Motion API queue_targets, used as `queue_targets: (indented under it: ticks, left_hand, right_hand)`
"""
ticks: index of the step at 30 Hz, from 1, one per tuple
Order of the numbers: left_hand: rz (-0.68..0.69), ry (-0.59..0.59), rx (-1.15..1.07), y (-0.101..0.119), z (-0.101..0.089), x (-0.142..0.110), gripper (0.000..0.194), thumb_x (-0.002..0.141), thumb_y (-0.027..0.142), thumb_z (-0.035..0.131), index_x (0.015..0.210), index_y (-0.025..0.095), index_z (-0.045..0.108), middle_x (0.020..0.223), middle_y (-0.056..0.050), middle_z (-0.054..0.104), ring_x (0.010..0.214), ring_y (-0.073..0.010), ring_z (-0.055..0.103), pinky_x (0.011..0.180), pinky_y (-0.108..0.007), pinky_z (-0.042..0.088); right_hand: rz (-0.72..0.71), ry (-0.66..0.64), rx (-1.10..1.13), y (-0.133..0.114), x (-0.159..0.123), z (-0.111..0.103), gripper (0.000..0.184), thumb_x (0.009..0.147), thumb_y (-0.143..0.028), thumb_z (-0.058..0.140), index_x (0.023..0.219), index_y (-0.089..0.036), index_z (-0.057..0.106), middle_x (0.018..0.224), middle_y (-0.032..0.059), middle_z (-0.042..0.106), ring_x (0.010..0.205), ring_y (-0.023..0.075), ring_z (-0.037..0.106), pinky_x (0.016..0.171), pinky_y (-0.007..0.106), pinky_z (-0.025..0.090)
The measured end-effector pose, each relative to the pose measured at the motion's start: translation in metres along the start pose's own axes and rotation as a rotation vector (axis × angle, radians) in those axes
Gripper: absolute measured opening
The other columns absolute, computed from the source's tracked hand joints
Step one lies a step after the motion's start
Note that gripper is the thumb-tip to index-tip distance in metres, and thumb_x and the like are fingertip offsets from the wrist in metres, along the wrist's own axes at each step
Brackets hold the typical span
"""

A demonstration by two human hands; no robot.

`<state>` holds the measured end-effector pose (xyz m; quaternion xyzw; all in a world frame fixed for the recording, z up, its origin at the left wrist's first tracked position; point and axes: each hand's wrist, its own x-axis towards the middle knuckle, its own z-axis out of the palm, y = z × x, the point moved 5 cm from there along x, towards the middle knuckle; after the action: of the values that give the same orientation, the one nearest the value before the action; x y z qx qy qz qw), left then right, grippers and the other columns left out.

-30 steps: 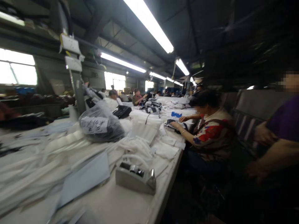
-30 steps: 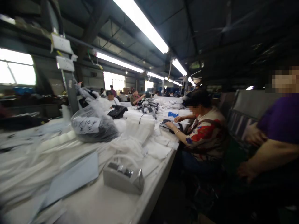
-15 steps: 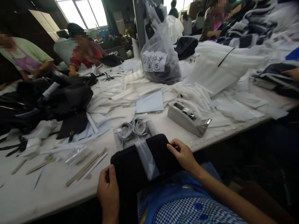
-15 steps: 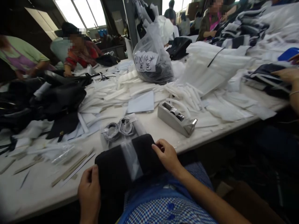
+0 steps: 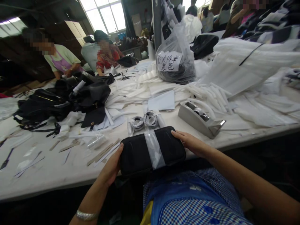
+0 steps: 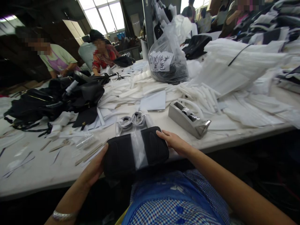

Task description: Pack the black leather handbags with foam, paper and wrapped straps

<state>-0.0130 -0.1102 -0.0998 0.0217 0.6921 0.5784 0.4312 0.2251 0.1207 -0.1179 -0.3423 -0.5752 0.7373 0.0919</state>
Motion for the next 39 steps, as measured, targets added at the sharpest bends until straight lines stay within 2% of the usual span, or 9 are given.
queue_targets:
  ticks: [2, 4, 9, 12, 19, 24, 29, 33, 39]
  left_hand:
    - [-0.051, 0.000, -0.111, 0.006, 0.005, 0.001, 0.045, 0.088, 0.047, 0.066, 0.124, 0.020, 0.066, 0.125, -0.011, 0.069, 0.107, -0.0237, 0.069, 0.090, -0.032, 0.057]
    - [-0.108, -0.033, -0.174, 0.007, 0.012, 0.001, 0.045, 0.089, 0.045, 0.064, 0.124, 0.016, 0.066, 0.120, -0.014, 0.071, 0.102, -0.0254, 0.071, 0.089, -0.036, 0.059]
    - [-0.195, -0.117, -0.301, -0.007, 0.022, -0.006, 0.045, 0.089, 0.041, 0.066, 0.125, 0.013, 0.064, 0.119, -0.014, 0.071, 0.106, -0.0259, 0.070, 0.096, -0.038, 0.056]
    - [-0.195, -0.092, -0.368, -0.021, 0.023, -0.010, 0.048, 0.089, 0.043, 0.066, 0.129, 0.017, 0.062, 0.121, -0.011, 0.071, 0.113, -0.0253, 0.067, 0.102, -0.039, 0.053]
    - [-0.073, -0.014, -0.337, -0.034, 0.030, -0.011, 0.052, 0.086, 0.048, 0.066, 0.129, 0.020, 0.062, 0.120, -0.010, 0.071, 0.117, -0.0296, 0.065, 0.106, -0.047, 0.049]
    - [0.088, -0.064, -0.252, -0.035, 0.032, -0.002, 0.077, 0.060, 0.059, 0.085, 0.121, 0.018, 0.065, 0.114, -0.012, 0.074, 0.123, -0.0388, 0.058, 0.110, -0.052, 0.043]
    - [0.227, -0.108, -0.212, -0.031, 0.042, 0.000, 0.092, 0.051, 0.061, 0.088, 0.128, 0.019, 0.059, 0.119, -0.013, 0.071, 0.126, -0.0407, 0.055, 0.110, -0.050, 0.043]
    - [0.321, -0.139, -0.137, -0.023, 0.054, -0.002, 0.101, 0.042, 0.061, 0.090, 0.129, 0.019, 0.061, 0.118, -0.016, 0.071, 0.128, -0.0453, 0.052, 0.107, -0.052, 0.044]
    - [0.356, -0.154, -0.100, -0.023, 0.054, 0.000, 0.089, 0.039, 0.061, 0.090, 0.116, 0.022, 0.068, 0.116, -0.013, 0.072, 0.131, -0.0465, 0.048, 0.110, -0.055, 0.040]
  right_hand:
    - [0.137, -0.105, 0.131, 0.000, 0.002, 0.005, 0.055, 0.087, -0.061, 0.059, 0.121, -0.018, 0.068, 0.122, 0.0101, 0.071, 0.116, 0.0269, 0.064, 0.103, 0.041, 0.048]
    - [0.220, -0.138, 0.245, 0.001, 0.003, 0.006, 0.052, 0.088, -0.059, 0.058, 0.118, -0.017, 0.069, 0.117, 0.0095, 0.073, 0.106, 0.0232, 0.068, 0.098, 0.035, 0.051]
    - [0.236, -0.145, 0.418, 0.005, -0.004, 0.008, 0.036, 0.092, -0.043, 0.060, 0.111, -0.015, 0.071, 0.106, 0.0083, 0.076, 0.093, 0.0173, 0.072, 0.089, 0.027, 0.054]
    - [0.147, -0.178, 0.433, 0.005, -0.013, 0.011, 0.037, 0.093, -0.044, 0.058, 0.108, -0.013, 0.072, 0.104, 0.0094, 0.076, 0.092, 0.0185, 0.072, 0.088, 0.029, 0.055]
    - [-0.116, -0.146, 0.364, -0.004, -0.022, -0.008, 0.040, 0.089, -0.046, 0.065, 0.115, -0.015, 0.068, 0.102, 0.0086, 0.075, 0.088, 0.0183, 0.071, 0.081, 0.027, 0.054]
    - [-0.269, -0.230, 0.365, 0.000, -0.029, -0.030, 0.046, 0.082, -0.042, 0.073, 0.122, -0.020, 0.064, 0.115, 0.0081, 0.071, 0.107, 0.0234, 0.066, 0.094, 0.035, 0.050]
    - [-0.309, -0.181, 0.403, 0.013, -0.028, -0.049, 0.054, 0.075, -0.041, 0.077, 0.125, -0.024, 0.064, 0.125, 0.0092, 0.067, 0.120, 0.0279, 0.060, 0.106, 0.044, 0.042]
    - [-0.322, -0.206, 0.452, 0.018, -0.029, -0.051, 0.056, 0.073, -0.037, 0.076, 0.127, -0.027, 0.064, 0.129, 0.0093, 0.065, 0.123, 0.0301, 0.058, 0.107, 0.045, 0.040]
    - [-0.345, -0.219, 0.398, 0.026, -0.028, -0.055, 0.063, 0.069, -0.042, 0.079, 0.128, -0.025, 0.065, 0.124, 0.0115, 0.067, 0.126, 0.0333, 0.055, 0.109, 0.048, 0.037]
